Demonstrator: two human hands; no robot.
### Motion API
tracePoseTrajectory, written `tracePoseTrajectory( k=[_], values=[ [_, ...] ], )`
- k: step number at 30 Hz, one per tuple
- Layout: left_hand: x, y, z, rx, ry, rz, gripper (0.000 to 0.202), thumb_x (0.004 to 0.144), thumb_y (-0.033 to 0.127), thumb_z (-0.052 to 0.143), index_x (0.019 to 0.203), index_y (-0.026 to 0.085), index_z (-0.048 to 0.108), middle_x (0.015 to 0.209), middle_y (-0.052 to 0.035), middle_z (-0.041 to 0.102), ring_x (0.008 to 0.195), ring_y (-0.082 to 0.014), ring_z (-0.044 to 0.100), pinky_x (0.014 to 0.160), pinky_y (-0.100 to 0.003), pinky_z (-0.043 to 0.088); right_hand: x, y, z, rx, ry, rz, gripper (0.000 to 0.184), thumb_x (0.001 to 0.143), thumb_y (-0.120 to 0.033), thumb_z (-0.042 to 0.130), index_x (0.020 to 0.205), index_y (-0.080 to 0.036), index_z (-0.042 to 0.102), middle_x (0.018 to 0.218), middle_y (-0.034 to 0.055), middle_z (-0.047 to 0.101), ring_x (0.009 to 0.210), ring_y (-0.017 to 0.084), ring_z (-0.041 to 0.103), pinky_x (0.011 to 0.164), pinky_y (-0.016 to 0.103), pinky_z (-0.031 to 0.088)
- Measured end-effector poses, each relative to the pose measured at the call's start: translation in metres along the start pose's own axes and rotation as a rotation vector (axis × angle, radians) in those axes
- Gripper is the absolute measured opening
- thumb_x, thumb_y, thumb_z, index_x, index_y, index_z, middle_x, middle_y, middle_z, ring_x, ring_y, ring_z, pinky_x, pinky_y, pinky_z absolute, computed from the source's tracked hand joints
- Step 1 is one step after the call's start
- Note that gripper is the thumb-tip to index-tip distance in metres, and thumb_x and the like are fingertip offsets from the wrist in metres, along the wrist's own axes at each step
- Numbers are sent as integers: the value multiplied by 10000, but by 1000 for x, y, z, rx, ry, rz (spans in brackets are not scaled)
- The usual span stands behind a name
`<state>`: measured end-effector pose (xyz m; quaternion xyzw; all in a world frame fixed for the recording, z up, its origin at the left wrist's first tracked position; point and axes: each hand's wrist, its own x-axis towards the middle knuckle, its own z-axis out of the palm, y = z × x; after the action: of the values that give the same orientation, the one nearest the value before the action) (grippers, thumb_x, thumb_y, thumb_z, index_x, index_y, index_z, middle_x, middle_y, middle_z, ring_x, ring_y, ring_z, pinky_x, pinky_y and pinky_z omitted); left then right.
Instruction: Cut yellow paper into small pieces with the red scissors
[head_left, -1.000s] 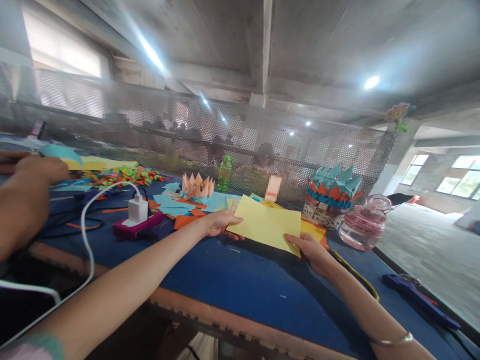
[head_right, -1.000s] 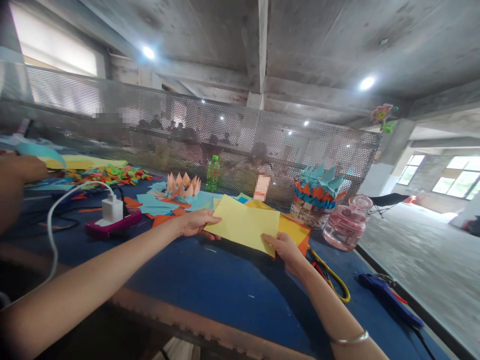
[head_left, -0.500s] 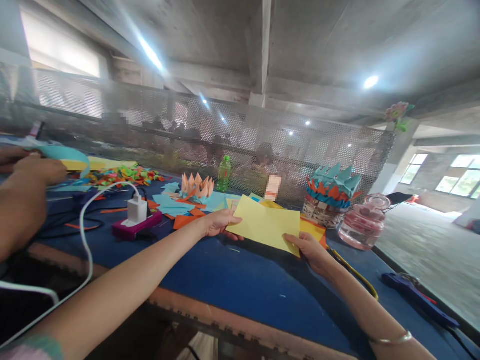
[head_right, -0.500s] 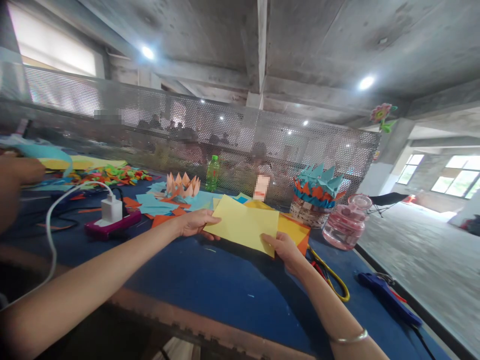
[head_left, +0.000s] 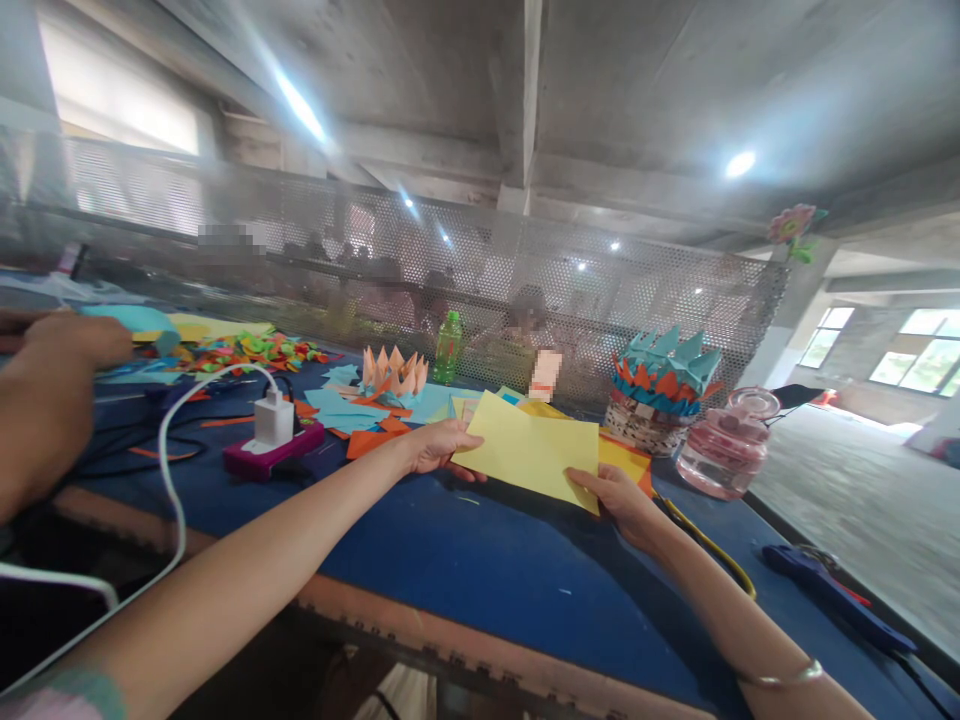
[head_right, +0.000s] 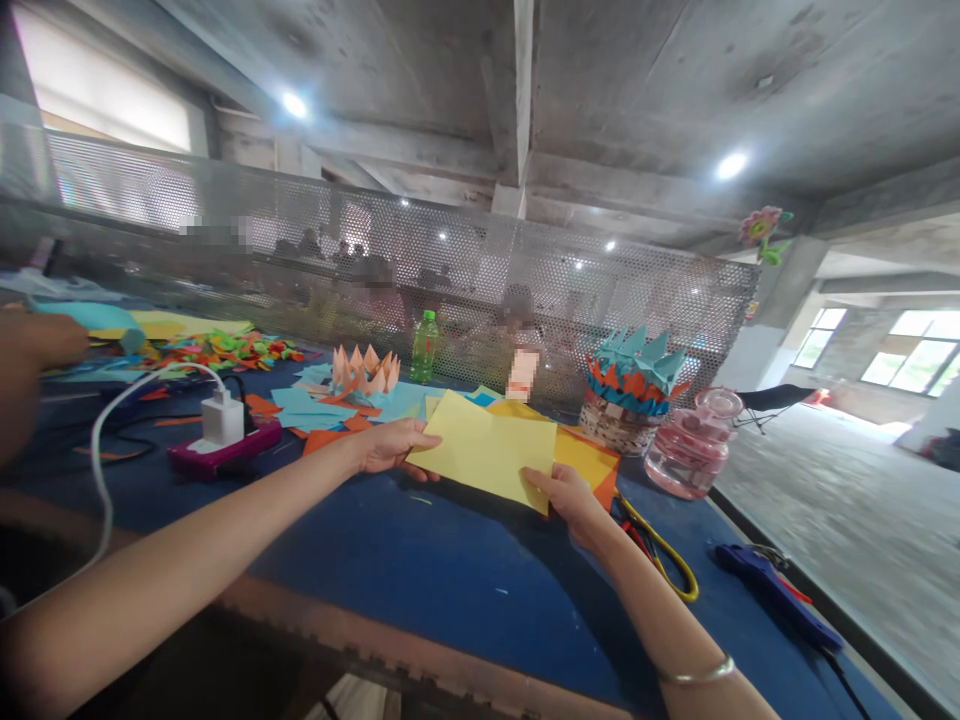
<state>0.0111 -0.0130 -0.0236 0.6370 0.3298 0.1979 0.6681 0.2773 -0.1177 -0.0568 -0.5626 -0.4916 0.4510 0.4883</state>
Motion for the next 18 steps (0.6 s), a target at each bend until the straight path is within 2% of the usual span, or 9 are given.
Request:
tracePoseTrajectory(
  k=[4, 10, 14, 18],
  values=[
    [0, 1, 1, 7, 17, -15, 391, 803, 281, 636, 1154, 118, 584, 805, -112, 736, 623, -198, 703, 528, -235, 547, 0, 0, 0, 2, 6, 3, 345, 637, -426, 755, 800, -128, 693, 664, 61, 700, 531, 135, 580, 421, 209, 367],
    [-2, 2, 2, -2, 11, -11, 343, 807, 266, 631, 1113, 114, 597, 795, -109, 735, 601, -185, 698, 497, -213, 536, 0, -1, 0, -38, 28, 17, 347, 639, -420, 758, 804, -122, 693, 625, 45, 683, 457, 104, 517, 380, 201, 314],
    [-2, 2, 2, 4, 19, -17, 324, 819, 224, 598, 1125, 120, 599, 802, -104, 737, 602, -183, 699, 477, -200, 524, -1, -2, 1, -4, 20, 12, 341, 652, -416, 749, 818, -121, 702, 665, 60, 705, 472, 110, 544, 385, 200, 331],
    [-2, 2, 2, 8, 9, -10, 361, 819, 254, 611, 1154, 122, 593, 787, -108, 738, 605, -187, 700, 500, -213, 534, -2, -2, 1, 4, 20, 20, 293, 653, -385, 752, 798, -135, 701, 672, 59, 712, 493, 119, 565, 397, 197, 353]
  ],
)
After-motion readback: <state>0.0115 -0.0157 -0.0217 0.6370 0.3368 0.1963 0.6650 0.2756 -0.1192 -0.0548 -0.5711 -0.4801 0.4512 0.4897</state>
